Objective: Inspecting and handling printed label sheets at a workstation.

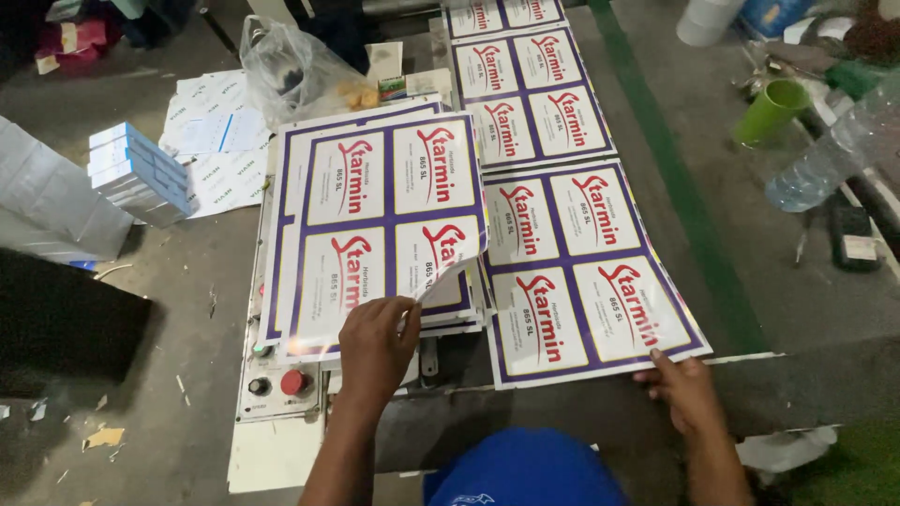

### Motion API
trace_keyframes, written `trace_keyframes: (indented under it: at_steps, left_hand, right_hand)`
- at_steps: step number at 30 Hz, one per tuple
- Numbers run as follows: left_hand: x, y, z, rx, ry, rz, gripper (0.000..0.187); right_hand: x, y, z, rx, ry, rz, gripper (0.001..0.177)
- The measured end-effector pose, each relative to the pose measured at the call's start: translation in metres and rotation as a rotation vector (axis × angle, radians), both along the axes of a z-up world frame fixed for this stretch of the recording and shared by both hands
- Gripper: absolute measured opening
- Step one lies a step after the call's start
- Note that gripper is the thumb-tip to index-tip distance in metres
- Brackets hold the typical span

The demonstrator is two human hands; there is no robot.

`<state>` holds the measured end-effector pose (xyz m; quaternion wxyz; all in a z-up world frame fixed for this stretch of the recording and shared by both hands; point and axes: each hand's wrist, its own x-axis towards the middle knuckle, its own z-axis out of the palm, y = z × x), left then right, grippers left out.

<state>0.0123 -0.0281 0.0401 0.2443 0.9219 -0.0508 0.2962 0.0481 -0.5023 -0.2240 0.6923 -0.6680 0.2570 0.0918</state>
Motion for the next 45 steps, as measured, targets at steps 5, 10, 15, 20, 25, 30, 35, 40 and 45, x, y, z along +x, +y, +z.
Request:
trace_keyframes:
  at_steps: [5, 10, 15, 20, 25, 30, 35, 40, 45]
  left_hand:
    - [-0.002, -0.003, 0.0, -0.029, 0.005, -0.006, 0.007]
    - [-0.007, -0.008, -0.002, -0.076, 0.082, -0.059, 0.008]
    - [-0.006, -0.049, -0.034, -0.112, 0.135, -0.425, 0.01]
    - [-0.009, -0.108, -0.045, 0.031, 0.108, -0.594, 0.012]
    - [-0.01, -0.113, -0.032, 0.085, 0.082, -0.647, 0.023]
    - [0.011, -0.053, -0.045, 0.068, 0.113, -0.427, 0.025]
    - [0.021, 0.006, -0.034, 0.059, 0.233, -0.245, 0.025]
    - [0.026, 0.031, -0.025, 0.225, 0.169, -0.259, 0.057]
    - [0.031, 0.036, -0.018, 0.291, 0.335, -0.246, 0.034]
  right_hand:
    - [0.029, 0.025, 0.041, 0.015, 0.006, 0.017, 0.031]
    - [0.019, 0.044, 0.075, -0.083, 0.101, -0.047, 0.037]
    - [-0.005, 0.071, 0.053, -0.002, 0.003, 0.124, 0.043]
    - [-0.018, 0.121, 0.066, 0.212, -0.202, 0.476, 0.043]
    - [-0.022, 0.131, 0.081, 0.359, -0.178, 0.379, 0.034]
    - [-0.019, 0.092, 0.053, 0.251, -0.16, 0.128, 0.019]
    - [-0.03, 0.042, 0.035, 0.199, -0.23, 0.001, 0.017]
    - [-0.038, -0.001, 0.024, 0.092, -0.161, -0.093, 0.018]
    - [-0.055, -0.025, 0.027, -0.019, -0.064, -0.138, 0.022]
